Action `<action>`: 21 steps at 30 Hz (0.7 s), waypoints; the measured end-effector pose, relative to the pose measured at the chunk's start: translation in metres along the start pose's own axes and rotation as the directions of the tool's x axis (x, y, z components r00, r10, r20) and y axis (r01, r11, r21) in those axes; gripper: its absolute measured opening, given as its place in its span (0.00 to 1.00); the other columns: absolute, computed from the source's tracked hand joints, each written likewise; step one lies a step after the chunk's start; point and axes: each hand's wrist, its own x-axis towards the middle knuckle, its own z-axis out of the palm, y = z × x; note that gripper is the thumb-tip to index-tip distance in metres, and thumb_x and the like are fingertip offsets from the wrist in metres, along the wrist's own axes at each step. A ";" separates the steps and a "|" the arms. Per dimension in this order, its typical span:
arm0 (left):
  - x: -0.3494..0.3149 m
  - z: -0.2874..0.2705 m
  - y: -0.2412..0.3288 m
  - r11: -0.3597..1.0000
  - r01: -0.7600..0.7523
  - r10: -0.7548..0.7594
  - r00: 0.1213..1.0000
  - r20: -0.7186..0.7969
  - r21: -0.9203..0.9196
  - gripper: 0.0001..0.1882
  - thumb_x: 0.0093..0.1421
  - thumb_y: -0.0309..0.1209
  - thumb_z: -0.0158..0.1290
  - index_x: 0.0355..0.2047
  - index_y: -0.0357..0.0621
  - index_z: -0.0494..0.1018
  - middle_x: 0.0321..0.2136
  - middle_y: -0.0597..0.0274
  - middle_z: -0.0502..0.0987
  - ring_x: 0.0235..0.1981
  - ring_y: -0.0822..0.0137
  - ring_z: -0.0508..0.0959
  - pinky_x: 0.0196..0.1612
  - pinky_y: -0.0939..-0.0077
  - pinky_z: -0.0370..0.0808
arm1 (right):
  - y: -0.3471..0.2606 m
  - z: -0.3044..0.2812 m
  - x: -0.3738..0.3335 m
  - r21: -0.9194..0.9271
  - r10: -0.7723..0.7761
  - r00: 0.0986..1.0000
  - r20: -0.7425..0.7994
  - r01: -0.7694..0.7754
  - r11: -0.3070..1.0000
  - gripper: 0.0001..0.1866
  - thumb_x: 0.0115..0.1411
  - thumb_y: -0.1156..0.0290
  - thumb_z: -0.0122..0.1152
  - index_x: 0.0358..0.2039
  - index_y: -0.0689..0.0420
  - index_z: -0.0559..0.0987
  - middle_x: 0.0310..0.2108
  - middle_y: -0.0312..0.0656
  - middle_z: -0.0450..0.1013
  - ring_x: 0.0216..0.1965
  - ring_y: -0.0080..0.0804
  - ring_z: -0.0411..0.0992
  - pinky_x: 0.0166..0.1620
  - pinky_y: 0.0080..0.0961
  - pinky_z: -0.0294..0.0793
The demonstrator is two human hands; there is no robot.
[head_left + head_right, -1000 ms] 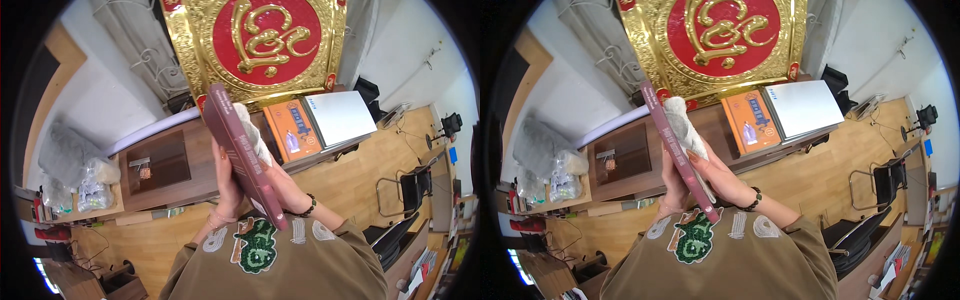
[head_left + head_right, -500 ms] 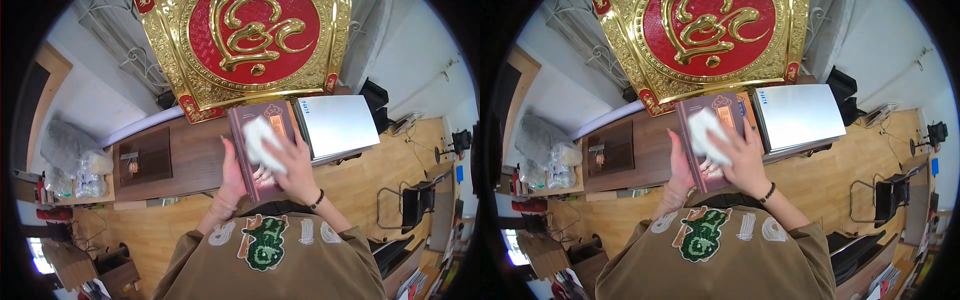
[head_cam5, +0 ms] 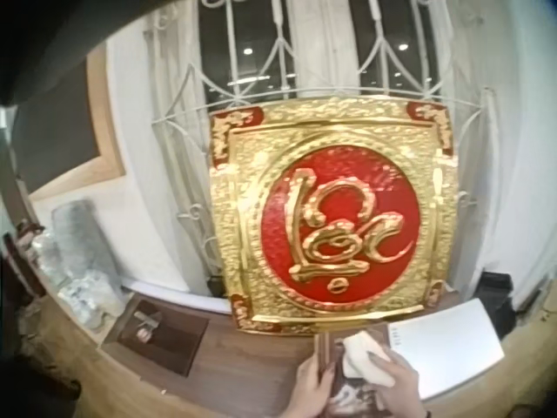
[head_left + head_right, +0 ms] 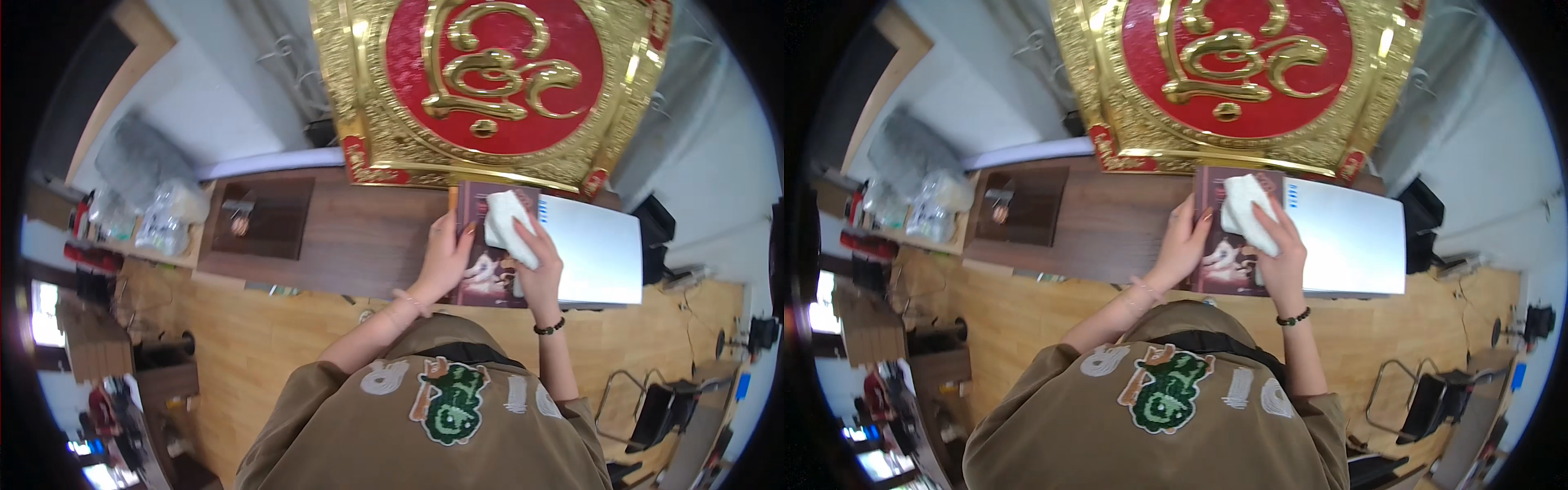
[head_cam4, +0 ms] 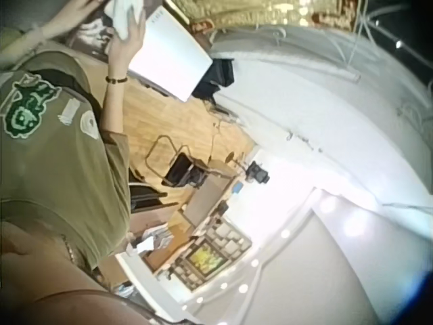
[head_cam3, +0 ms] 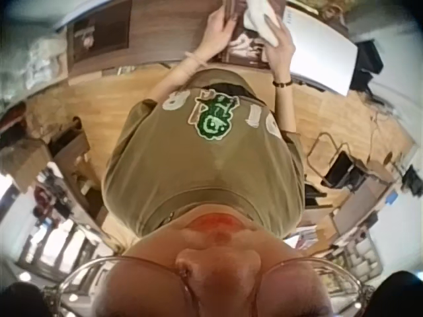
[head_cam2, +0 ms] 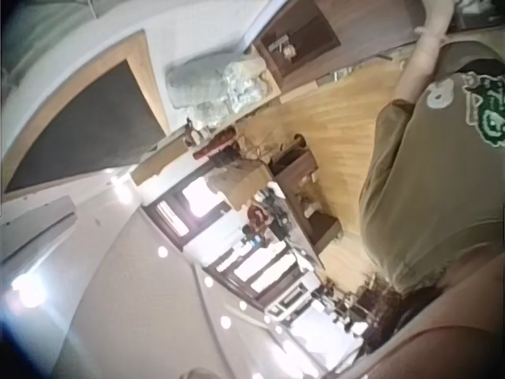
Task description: The person is wiping down books, a laptop, and a large decorative wall hanging with a white cloth on a desk.
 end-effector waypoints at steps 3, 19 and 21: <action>0.000 0.012 -0.017 0.990 -0.052 0.062 0.995 -0.075 0.129 0.32 0.64 0.38 0.50 0.63 0.34 0.54 0.61 0.30 0.57 0.63 0.35 0.55 0.65 0.50 0.50 | -0.004 0.009 0.005 -0.099 0.006 0.998 0.056 0.000 0.995 0.32 0.45 0.90 0.60 0.52 0.51 0.78 0.59 0.50 0.66 0.59 0.44 0.66 0.58 0.30 0.69; -0.050 -0.183 -0.078 0.937 0.105 -0.031 0.975 -0.219 0.333 0.15 0.57 0.25 0.54 0.46 0.37 0.75 0.52 0.46 0.73 0.57 0.48 0.70 0.58 0.62 0.67 | -0.060 0.184 -0.011 -0.005 -0.215 0.910 0.353 0.232 0.973 0.30 0.46 0.88 0.52 0.54 0.60 0.71 0.57 0.55 0.66 0.60 0.54 0.62 0.63 0.39 0.61; -0.046 -0.223 -0.085 0.882 0.082 0.042 0.967 -0.252 0.464 0.15 0.57 0.25 0.54 0.46 0.36 0.75 0.53 0.45 0.72 0.58 0.46 0.69 0.59 0.61 0.66 | -0.034 0.212 -0.008 -0.148 -0.099 0.948 0.303 0.149 0.978 0.29 0.47 0.88 0.51 0.53 0.63 0.71 0.56 0.56 0.66 0.59 0.55 0.62 0.62 0.41 0.62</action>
